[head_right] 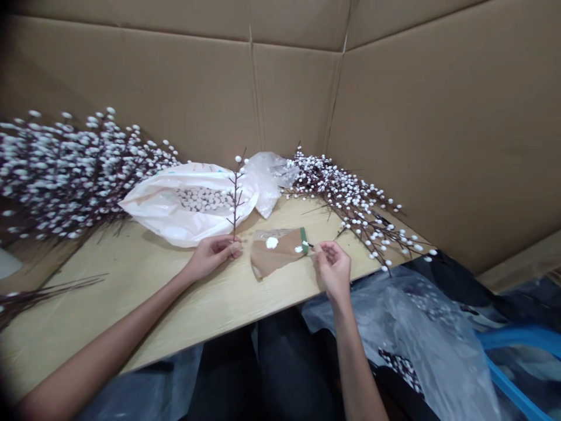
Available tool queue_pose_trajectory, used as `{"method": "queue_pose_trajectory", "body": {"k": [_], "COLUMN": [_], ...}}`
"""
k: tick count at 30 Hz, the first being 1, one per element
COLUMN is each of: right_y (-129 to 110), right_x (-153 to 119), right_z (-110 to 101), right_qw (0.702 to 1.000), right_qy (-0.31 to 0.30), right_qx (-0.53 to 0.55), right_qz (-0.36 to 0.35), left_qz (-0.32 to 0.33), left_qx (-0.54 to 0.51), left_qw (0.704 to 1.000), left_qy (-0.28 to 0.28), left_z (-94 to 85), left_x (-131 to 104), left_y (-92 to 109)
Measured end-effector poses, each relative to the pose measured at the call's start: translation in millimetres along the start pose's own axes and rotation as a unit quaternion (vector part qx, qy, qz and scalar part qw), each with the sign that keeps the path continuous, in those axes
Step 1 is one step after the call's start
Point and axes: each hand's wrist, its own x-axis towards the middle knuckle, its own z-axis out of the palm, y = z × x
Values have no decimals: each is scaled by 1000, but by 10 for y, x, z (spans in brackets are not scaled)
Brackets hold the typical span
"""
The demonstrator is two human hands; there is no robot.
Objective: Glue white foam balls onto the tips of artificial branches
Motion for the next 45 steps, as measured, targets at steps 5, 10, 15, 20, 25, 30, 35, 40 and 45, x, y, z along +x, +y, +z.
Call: {"method": "queue_pose_trajectory", "body": {"k": [5,10,15,20,25,30,35,40,45], "right_y": [13,-8,-148,-379,-612,-741,-758,-802,-869], "right_x": [33,116,162,103,-29,-140,-121,-117,-157], "right_z": [-63,-54,34,118,188,251,228,200,301], "right_qw": [994,996,993,924,742,662,685,714,776], "right_qy": [21,-1,-54,-110,-156,-102,-103,-89,-83], "right_qx": [103,75,102,336,528,608,596,574,517], "right_qz": [0,-43,-40,147,381,426,407,390,352], "left_qz": [-2,2,2,3,-1,1,6,7,1], "left_qx": [3,9,9,17,15,8,0,-10,-22], "left_qw": [1000,1000,1000,1000,1000,1000,1000,1000,1000], "left_qy": [-7,-9,-13,-17,-15,-7,-2,-9,-5], "left_z": [-3,-11,-16,-30,-34,-15,24,57,69], "left_x": [-12,-9,-7,-11,-22,-30,-46,-62,-74], "left_y": [14,1,10,10,26,70,83,89,105]}}
